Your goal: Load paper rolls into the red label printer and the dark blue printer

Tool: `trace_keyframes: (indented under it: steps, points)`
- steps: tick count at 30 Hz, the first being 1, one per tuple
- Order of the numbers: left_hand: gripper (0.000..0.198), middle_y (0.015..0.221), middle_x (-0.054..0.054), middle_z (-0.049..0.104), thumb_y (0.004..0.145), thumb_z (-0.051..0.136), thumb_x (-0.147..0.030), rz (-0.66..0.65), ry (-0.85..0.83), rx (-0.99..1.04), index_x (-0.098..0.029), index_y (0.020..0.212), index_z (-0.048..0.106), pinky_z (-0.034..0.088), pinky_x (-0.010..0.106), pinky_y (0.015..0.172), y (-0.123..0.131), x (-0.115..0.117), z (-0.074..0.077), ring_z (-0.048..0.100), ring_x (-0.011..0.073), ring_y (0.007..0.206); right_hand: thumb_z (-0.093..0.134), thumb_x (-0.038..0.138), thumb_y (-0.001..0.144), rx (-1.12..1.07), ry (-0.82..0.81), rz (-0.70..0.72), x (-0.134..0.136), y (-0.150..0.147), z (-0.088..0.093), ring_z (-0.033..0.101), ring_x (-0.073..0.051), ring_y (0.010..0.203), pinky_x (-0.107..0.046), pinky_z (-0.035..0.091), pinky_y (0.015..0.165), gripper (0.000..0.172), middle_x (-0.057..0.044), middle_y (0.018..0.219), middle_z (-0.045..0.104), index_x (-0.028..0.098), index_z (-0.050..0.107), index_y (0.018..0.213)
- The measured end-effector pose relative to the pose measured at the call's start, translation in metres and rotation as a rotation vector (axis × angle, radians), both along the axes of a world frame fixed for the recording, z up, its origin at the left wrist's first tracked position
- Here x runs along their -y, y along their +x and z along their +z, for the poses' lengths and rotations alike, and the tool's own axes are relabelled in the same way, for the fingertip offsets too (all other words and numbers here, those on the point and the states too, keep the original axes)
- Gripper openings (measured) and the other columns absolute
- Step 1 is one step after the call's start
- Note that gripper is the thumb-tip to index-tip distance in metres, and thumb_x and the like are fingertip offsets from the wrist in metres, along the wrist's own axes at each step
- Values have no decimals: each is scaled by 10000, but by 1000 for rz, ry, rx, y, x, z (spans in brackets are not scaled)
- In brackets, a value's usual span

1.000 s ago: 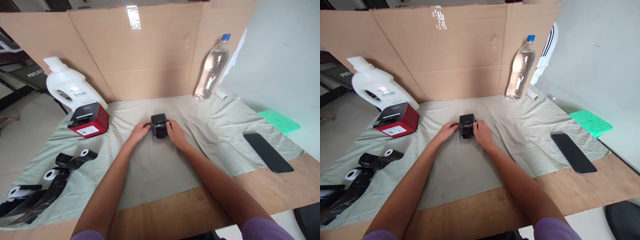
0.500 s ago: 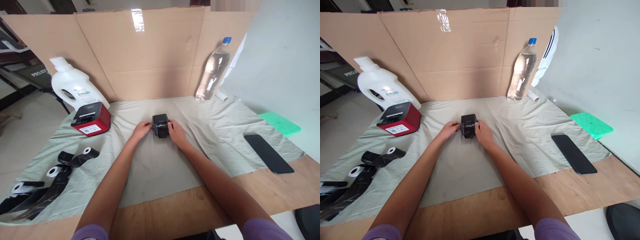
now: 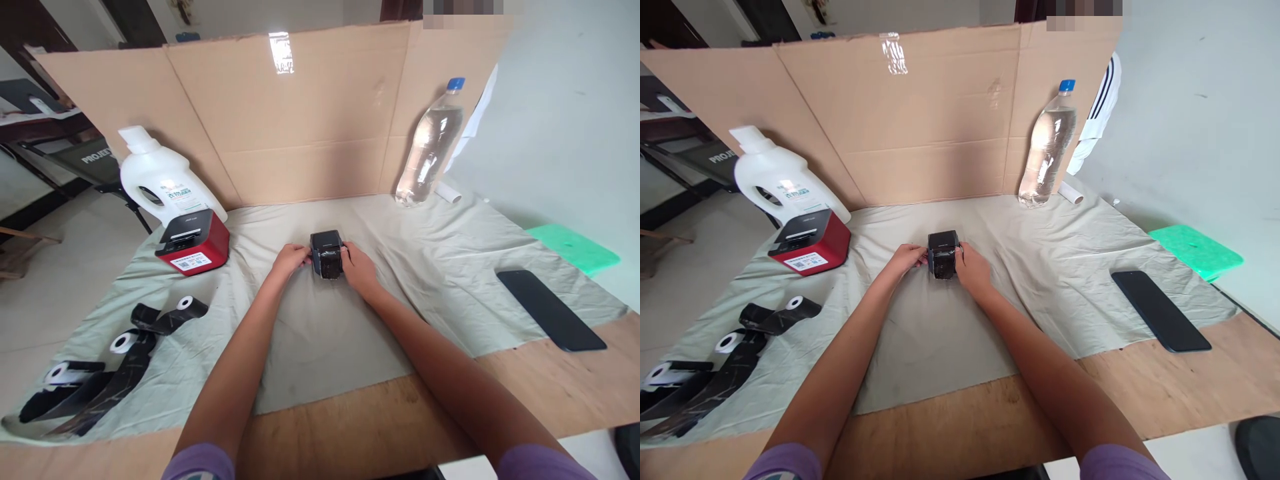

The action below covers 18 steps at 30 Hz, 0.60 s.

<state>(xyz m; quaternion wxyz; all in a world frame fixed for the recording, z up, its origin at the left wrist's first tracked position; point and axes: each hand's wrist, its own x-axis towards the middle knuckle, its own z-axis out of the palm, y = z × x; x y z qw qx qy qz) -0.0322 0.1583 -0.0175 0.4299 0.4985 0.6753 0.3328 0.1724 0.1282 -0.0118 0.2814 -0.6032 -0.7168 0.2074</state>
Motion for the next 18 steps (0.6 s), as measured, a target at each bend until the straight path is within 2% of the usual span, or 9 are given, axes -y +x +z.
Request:
trace_keyframes:
  steps: [4,8,11,15,18]
  points:
    - [116,600,17,648,746,635,-233,43,-124,29,-160,660,657,363,195,469,3,0,18,546,100,517,270,367,1056,8,15,1,0,0,-1,671,-256,1023,-320,458,815,439,-109,1167,728,201,596,1298]
    - [103,570,14,612,709,675,-216,17,-222,36,-152,637,639,251,185,387,1,-4,29,553,104,476,274,366,1058,11,16,1,-1,0,-2,671,-245,1019,-308,453,808,434,-102,1167,731,201,596,1297]
    - [111,567,-5,583,714,671,-202,9,-232,63,-153,632,614,222,173,370,1,-4,31,526,84,451,276,365,1059,14,5,-3,-1,0,-2,672,-251,1026,-311,450,804,437,-105,1174,730,199,592,1310]
    - [171,548,-33,524,746,647,-197,26,-193,97,-158,605,559,200,167,358,5,1,29,397,42,399,281,365,1060,2,6,4,-1,0,-1,671,-252,1027,-311,448,809,437,-104,1169,732,195,591,1317]
    - [172,570,-25,528,768,637,-211,26,-181,118,-151,622,568,215,162,361,6,6,27,384,36,406,287,360,1059,-4,-11,4,0,1,1,671,-253,1021,-314,450,810,432,-102,1159,732,196,597,1311]
